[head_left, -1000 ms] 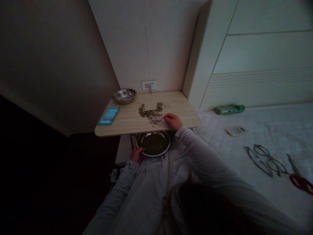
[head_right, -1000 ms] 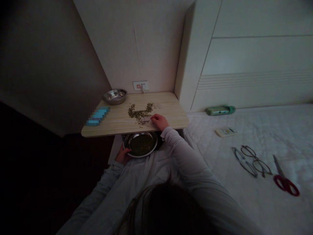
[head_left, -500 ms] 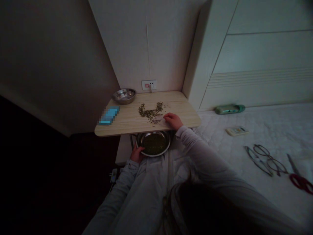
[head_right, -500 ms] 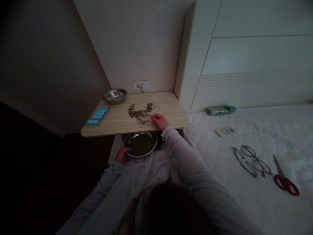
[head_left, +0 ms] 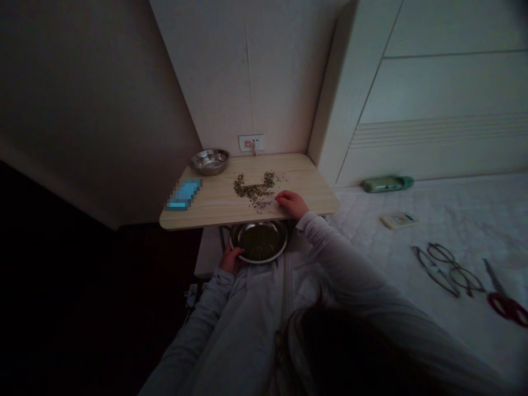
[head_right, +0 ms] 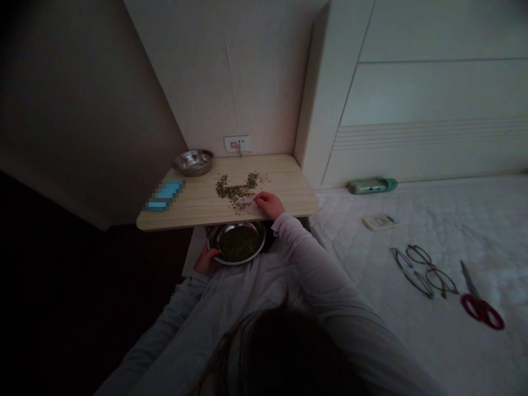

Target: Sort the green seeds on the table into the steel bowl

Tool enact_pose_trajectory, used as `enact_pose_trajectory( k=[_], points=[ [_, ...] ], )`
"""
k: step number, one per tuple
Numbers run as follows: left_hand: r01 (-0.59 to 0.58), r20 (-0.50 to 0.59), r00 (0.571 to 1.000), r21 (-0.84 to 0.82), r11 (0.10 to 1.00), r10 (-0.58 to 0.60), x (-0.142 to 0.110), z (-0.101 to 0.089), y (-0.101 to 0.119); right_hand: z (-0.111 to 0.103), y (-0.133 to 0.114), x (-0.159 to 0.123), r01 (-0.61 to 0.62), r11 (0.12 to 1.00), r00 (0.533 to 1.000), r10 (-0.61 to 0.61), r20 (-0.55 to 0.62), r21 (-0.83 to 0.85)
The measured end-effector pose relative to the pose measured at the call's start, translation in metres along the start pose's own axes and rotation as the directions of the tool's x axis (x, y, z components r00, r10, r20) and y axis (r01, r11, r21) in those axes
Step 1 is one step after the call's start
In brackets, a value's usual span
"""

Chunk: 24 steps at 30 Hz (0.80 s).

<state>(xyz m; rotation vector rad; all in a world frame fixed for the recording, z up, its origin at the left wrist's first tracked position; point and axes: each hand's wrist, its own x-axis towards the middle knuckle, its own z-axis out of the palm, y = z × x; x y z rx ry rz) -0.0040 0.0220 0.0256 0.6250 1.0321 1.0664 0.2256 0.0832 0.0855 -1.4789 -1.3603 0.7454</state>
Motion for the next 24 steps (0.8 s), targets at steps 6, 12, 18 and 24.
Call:
enact_pose_trajectory(
  k=[6, 12, 18, 24],
  points=[
    [0.000, -0.005, 1.000, 0.002, 1.000, 0.000, -0.0004, 0.0003, 0.0000, -0.0005, -0.0003, -0.0009, -0.014, 0.999, 0.999, 0.015, 0.028, -0.036],
    [-0.021, 0.008, 1.000, 0.018, 1.000, 0.021, -0.0002, -0.0014, -0.0020, -0.0011, -0.0075, -0.0039, -0.035, 0.999, 0.999, 0.035, 0.016, 0.035],
    [-0.013, 0.016, 1.000, -0.001, 1.000, 0.013, 0.0002, -0.0017, -0.0015, -0.0005, -0.0058, -0.0036, -0.029, 0.999, 0.999, 0.029, 0.027, 0.015],
    [-0.013, 0.016, 1.000, 0.006, 1.000, 0.013, 0.0014, -0.0020, -0.0029, -0.0016, -0.0081, -0.0049, -0.023, 0.999, 0.998, 0.021, 0.059, 0.032]
  ],
)
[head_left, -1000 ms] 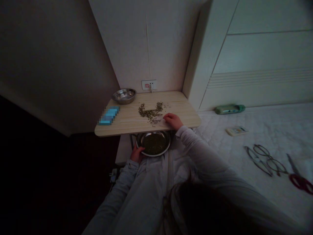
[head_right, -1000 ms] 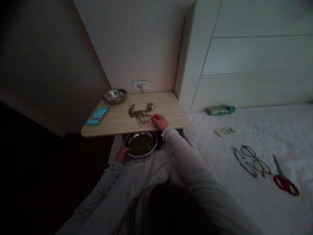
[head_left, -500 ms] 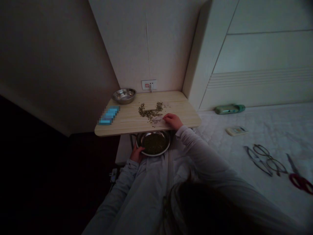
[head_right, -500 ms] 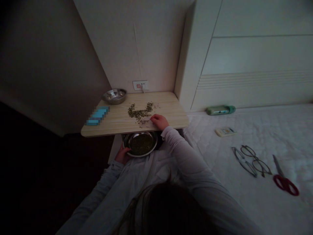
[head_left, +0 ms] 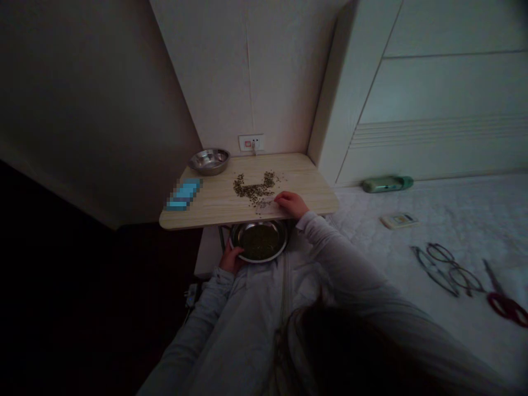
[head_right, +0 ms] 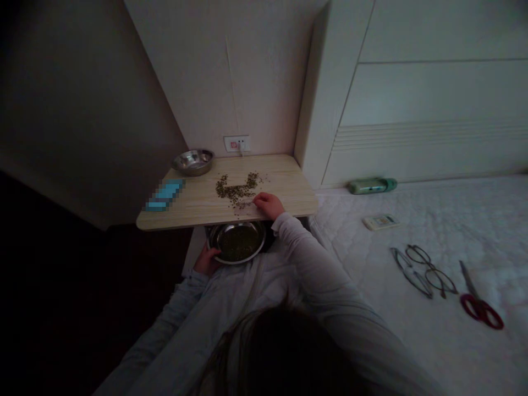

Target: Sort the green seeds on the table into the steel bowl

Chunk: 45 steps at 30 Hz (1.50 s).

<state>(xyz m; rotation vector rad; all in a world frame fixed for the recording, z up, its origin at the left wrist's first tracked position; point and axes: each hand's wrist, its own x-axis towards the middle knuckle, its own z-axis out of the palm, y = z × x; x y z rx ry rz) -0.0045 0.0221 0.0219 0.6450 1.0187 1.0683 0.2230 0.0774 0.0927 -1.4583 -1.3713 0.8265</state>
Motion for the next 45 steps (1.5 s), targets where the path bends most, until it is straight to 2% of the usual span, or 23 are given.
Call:
enact_pose_trajectory(
  k=[7, 13, 17, 21, 28, 34, 40, 45],
  points=[
    [0.001, -0.002, 1.000, -0.001, 1.000, -0.001, 0.0009, -0.0011, -0.0005, -0.0005, 0.0046, 0.0023, -0.010, 1.000, 0.999, 0.009, 0.046, 0.026],
    [0.010, -0.011, 1.000, 0.013, 1.000, -0.010, 0.0019, -0.0015, -0.0008, -0.0012, 0.0074, 0.0032, 0.040, 0.999, 0.998, -0.042, 0.054, 0.036],
    [0.000, 0.001, 1.000, -0.006, 1.000, 0.000, 0.0016, -0.0015, -0.0013, -0.0010, 0.0083, 0.0047, 0.017, 0.997, 0.998, -0.021, 0.057, 0.072],
    [-0.009, 0.004, 1.000, 0.004, 1.000, 0.009, 0.0001, -0.0008, -0.0004, -0.0001, 0.0076, 0.0054, 0.004, 0.999, 1.000, -0.005, 0.025, 0.038],
    [0.002, -0.030, 1.000, 0.015, 1.000, -0.001, -0.0008, 0.0010, 0.0013, -0.0004, 0.0040, 0.0027, -0.008, 1.000, 0.997, 0.007, 0.074, 0.013],
    [0.002, 0.002, 1.000, 0.021, 1.000, -0.002, -0.0003, 0.0009, 0.0016, -0.0001, 0.0059, 0.0034, -0.002, 1.000, 0.996, -0.001, 0.094, 0.025],
    [0.010, -0.012, 1.000, 0.011, 1.000, -0.010, -0.0005, 0.0005, 0.0018, -0.0003, 0.0073, 0.0053, 0.026, 0.998, 0.996, -0.031, 0.087, 0.061],
    [0.030, -0.040, 0.999, 0.018, 0.999, -0.029, 0.0002, 0.0018, 0.0020, -0.0007, 0.0064, 0.0053, 0.026, 0.999, 0.997, -0.028, 0.067, 0.027]
  ],
)
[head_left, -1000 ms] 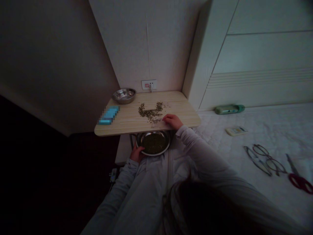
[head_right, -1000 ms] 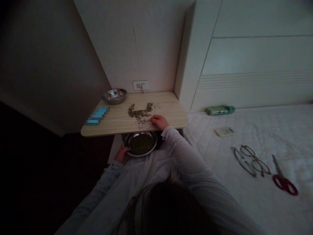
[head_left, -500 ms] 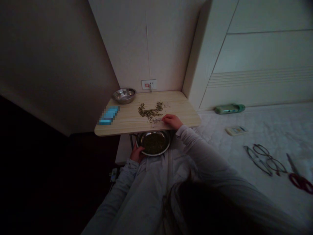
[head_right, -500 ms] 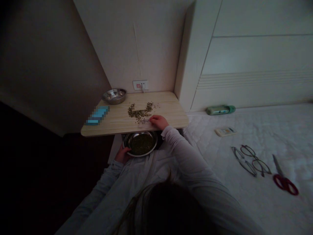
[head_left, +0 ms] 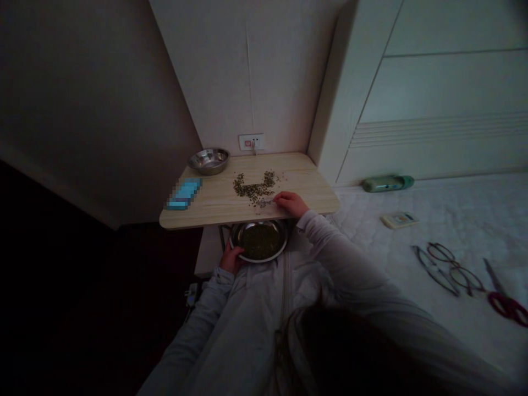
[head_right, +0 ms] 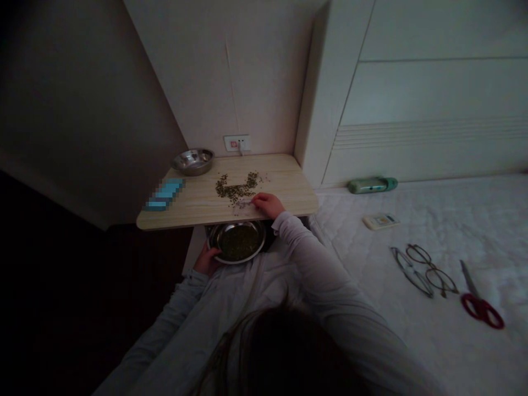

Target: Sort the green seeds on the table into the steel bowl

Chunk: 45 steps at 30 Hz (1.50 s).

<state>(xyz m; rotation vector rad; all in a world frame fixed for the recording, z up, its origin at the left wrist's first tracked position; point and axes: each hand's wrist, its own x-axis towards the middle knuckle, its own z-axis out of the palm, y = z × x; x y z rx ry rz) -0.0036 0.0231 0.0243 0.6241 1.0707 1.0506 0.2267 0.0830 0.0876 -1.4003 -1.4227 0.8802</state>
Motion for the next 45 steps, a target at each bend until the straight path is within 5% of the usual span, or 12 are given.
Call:
enact_pose_trajectory(
  k=[45],
  points=[
    [-0.018, 0.014, 1.000, -0.027, 0.999, 0.018, 0.0018, -0.0024, -0.0032, 0.0010, -0.0032, -0.0024, -0.026, 0.997, 1.000, 0.026, -0.005, -0.066]
  ],
)
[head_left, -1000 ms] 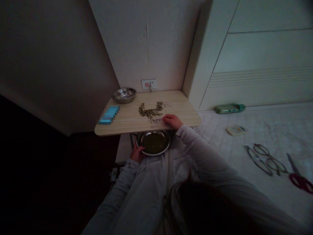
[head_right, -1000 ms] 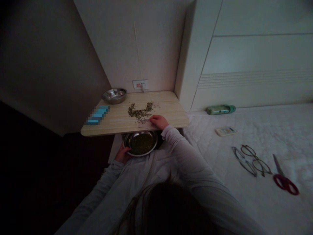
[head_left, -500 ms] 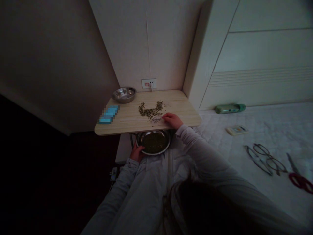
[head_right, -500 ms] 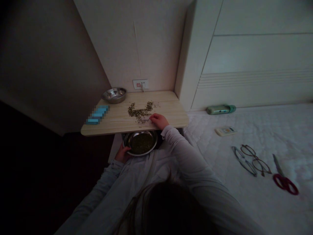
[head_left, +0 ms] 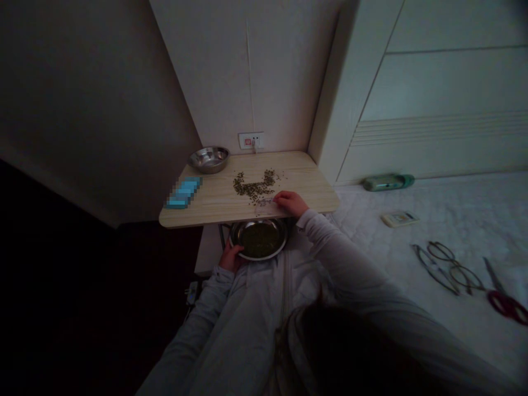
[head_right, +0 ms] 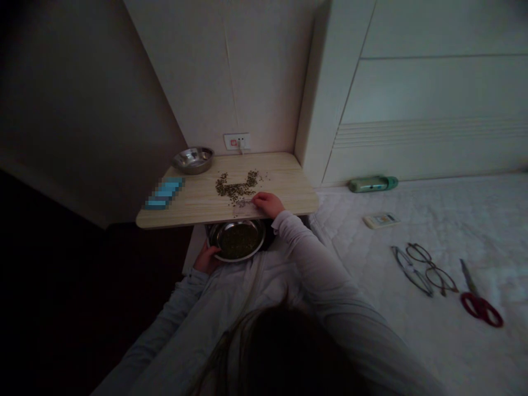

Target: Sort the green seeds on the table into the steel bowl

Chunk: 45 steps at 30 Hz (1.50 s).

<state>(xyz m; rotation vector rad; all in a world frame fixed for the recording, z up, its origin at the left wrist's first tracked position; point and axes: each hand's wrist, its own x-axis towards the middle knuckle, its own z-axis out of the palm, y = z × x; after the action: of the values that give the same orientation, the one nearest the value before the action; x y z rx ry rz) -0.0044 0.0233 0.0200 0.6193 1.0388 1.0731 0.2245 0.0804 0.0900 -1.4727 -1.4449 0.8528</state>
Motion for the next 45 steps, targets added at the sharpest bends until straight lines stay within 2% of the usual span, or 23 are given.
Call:
enact_pose_trajectory(
  k=[6, 27, 33, 45],
  points=[
    [-0.008, 0.006, 1.000, 0.003, 1.000, 0.008, 0.0005, -0.0010, 0.0001, 0.0007, -0.0054, -0.0030, -0.044, 0.999, 0.999, 0.043, 0.014, 0.033],
    [-0.002, 0.004, 1.000, -0.011, 1.000, 0.002, -0.0013, 0.0008, 0.0016, -0.0001, -0.0019, -0.0017, -0.035, 0.999, 0.999, 0.035, -0.008, 0.026],
    [0.012, 0.033, 0.999, -0.017, 1.000, -0.011, -0.0012, -0.0001, 0.0031, -0.0010, 0.0000, -0.0001, 0.006, 1.000, 1.000, -0.006, -0.018, 0.003],
    [0.008, 0.012, 1.000, -0.008, 1.000, -0.008, -0.0033, 0.0021, 0.0038, 0.0005, -0.0004, -0.0012, -0.003, 1.000, 1.000, 0.003, -0.031, 0.008]
  ],
)
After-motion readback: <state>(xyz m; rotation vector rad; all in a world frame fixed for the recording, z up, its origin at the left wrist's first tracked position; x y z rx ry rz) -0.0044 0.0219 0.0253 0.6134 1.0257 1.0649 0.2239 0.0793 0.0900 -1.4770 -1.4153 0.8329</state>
